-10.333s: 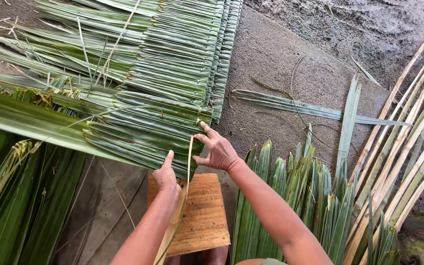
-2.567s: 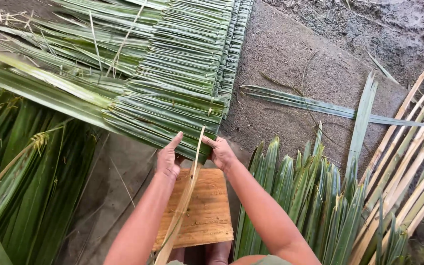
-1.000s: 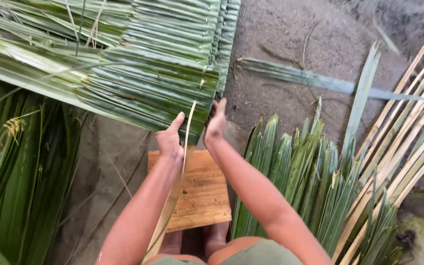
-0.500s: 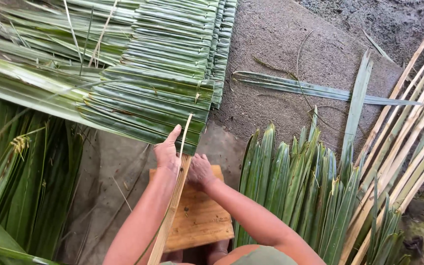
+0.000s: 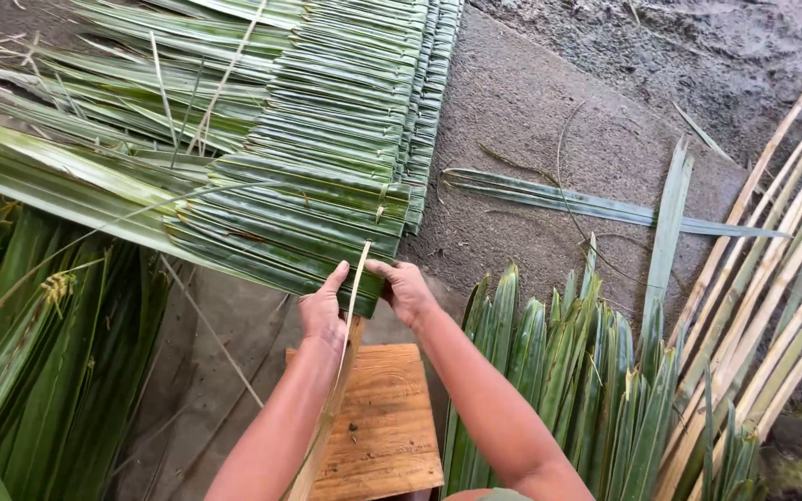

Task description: Weaving palm leaves onto a wooden rod to create a thatched panel

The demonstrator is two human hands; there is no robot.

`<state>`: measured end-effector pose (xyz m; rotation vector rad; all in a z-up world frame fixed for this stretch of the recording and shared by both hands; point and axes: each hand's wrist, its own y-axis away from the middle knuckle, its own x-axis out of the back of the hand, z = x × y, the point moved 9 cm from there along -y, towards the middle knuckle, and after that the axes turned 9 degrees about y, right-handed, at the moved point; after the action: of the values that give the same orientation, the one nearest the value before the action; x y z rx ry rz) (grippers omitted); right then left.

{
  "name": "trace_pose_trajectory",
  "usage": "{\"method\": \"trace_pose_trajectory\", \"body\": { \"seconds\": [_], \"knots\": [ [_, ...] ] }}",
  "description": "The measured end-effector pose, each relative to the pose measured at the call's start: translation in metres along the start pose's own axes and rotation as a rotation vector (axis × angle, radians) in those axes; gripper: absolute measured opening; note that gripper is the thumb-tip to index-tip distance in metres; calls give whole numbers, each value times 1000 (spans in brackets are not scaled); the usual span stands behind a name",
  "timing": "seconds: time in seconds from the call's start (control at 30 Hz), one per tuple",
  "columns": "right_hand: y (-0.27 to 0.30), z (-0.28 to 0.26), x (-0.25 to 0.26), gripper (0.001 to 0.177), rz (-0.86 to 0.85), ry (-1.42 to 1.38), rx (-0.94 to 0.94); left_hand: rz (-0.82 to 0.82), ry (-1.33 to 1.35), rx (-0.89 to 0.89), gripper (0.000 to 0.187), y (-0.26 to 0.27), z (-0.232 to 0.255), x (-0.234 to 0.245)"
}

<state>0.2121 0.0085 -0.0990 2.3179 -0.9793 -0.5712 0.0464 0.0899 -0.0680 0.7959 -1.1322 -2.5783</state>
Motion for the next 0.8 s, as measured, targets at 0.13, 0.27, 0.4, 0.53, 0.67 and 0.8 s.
{"method": "trace_pose_trajectory", "body": {
  "seconds": [0.13, 0.27, 0.4, 0.53, 0.67, 0.8],
  "knots": [
    [-36, 22, -3, 30, 27, -13, -49, 3, -9, 20, 47, -6, -12, 5],
    [-59, 52, 8, 30, 121, -104, -72, 12, -24, 50, 47, -8, -13, 7],
    [-60, 47, 8, 30, 132, -92, -60, 99, -69, -4, 54, -27, -19, 8],
    [-11, 3, 0, 35, 62, -47, -108, 108, -94, -14, 61, -10, -7, -3],
    [-1, -6, 6, 35, 30, 69, -11, 107, -53, -5, 60, 15, 7, -8],
    [-30, 18, 8, 27, 108, 14, 90, 77, -39, 3, 57, 6, -6, -5]
  ]
}}
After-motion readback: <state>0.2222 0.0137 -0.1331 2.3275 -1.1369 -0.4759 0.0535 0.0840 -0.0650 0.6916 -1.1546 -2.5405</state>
